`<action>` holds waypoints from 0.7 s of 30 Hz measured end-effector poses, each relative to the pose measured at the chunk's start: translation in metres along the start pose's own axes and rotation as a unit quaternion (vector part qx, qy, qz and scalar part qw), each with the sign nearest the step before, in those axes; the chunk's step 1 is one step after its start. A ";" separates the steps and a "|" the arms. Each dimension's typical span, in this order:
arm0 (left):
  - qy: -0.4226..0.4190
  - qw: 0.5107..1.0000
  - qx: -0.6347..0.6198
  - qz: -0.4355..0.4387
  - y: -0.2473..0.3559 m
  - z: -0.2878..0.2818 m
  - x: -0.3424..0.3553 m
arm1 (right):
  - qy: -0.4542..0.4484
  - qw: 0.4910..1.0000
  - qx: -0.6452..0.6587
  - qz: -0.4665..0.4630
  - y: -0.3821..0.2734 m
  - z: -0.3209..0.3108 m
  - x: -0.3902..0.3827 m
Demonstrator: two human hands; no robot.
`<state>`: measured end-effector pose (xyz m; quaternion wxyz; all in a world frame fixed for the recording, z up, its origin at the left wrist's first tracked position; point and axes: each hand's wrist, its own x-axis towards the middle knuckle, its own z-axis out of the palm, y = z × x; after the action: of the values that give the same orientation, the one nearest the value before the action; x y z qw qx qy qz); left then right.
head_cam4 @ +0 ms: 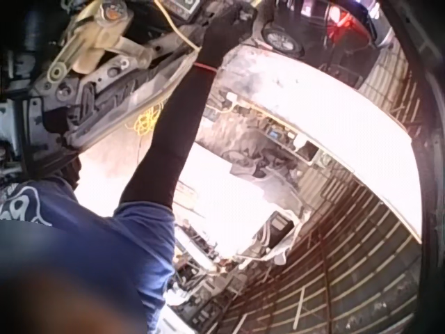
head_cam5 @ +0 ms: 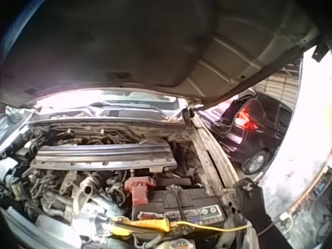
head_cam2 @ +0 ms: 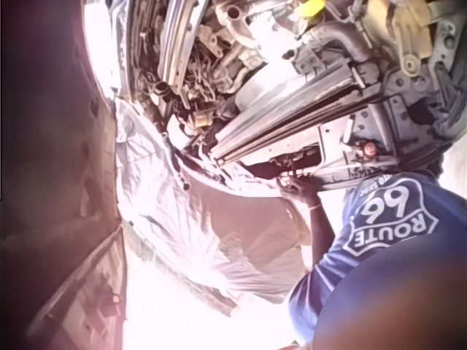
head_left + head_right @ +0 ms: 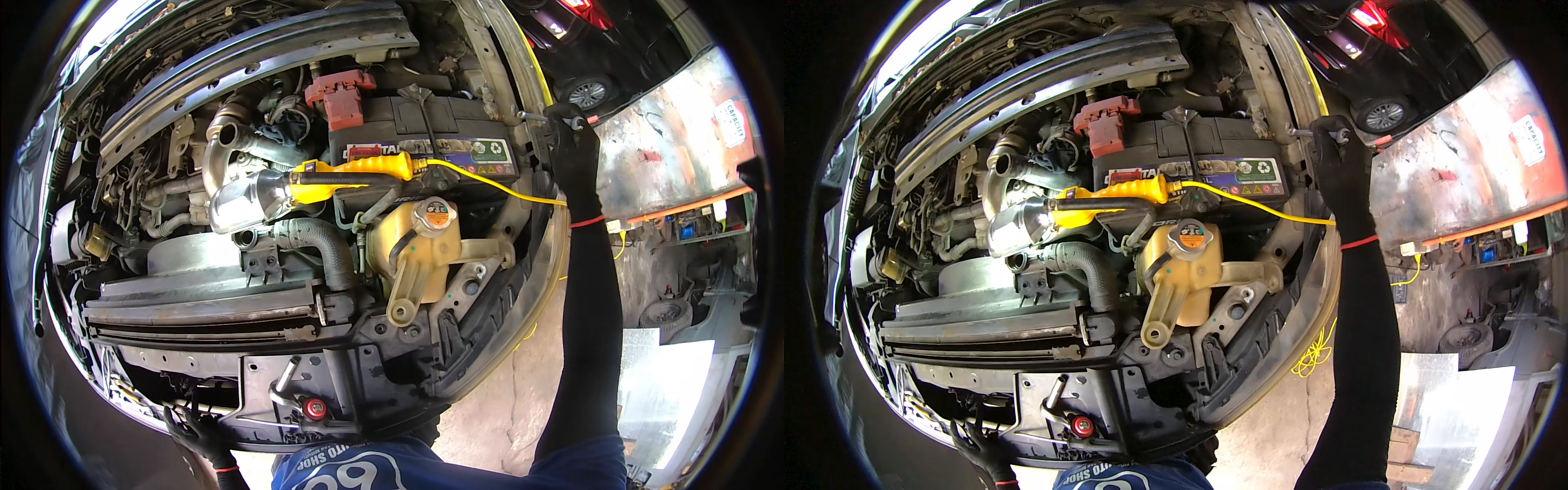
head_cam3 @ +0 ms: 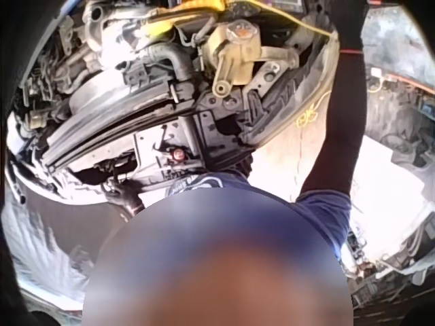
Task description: The person removes a yellow coolant reservoir from the engine bay, detaches a hose, and installs a new reservoir. They secure the new part with a wrench and reconnect the hose.
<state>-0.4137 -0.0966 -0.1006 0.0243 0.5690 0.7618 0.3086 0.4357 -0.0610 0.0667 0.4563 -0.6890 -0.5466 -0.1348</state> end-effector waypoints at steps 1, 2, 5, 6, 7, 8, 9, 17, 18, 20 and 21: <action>0.001 1.000 -0.005 -0.008 0.000 0.000 0.000 | -0.032 0.999 -0.009 0.002 0.001 0.002 0.007; 0.001 1.000 -0.021 -0.023 0.001 0.000 -0.001 | -0.051 0.998 -0.020 0.003 0.002 0.003 0.014; -0.001 0.999 -0.041 -0.009 0.006 0.002 -0.001 | -0.080 0.996 -0.013 0.032 0.002 0.013 0.030; -0.008 0.999 -0.042 -0.012 0.007 0.002 -0.001 | -0.084 0.995 -0.002 0.045 0.003 0.017 0.036; -0.007 0.998 -0.054 -0.018 0.009 0.002 -0.002 | -0.094 0.995 0.001 0.034 0.005 0.021 0.043; -0.004 0.997 -0.067 -0.037 0.010 0.002 -0.002 | -0.103 0.994 0.005 0.023 0.009 0.024 0.052; -0.006 0.998 -0.060 -0.020 0.012 0.001 -0.002 | -0.118 0.992 0.012 0.030 0.015 0.026 0.062; -0.015 1.000 0.012 -0.015 0.020 -0.003 -0.001 | -0.265 0.955 -0.028 0.133 0.063 0.045 0.124; -0.009 1.000 0.007 -0.018 0.020 -0.003 -0.001 | -0.210 0.966 -0.146 0.045 0.058 0.048 0.116; -0.002 1.000 0.003 0.000 0.019 -0.002 0.000 | -0.125 0.953 -0.247 -0.124 0.042 0.038 0.075; 0.002 1.000 -0.009 0.001 0.018 -0.001 -0.001 | -0.121 0.973 -0.186 -0.060 0.032 0.035 0.050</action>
<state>-0.3988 -0.0952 -0.0908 0.0279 0.5688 0.7586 0.3167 0.4709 -0.0022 0.0664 0.2416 -0.7390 -0.6035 -0.1771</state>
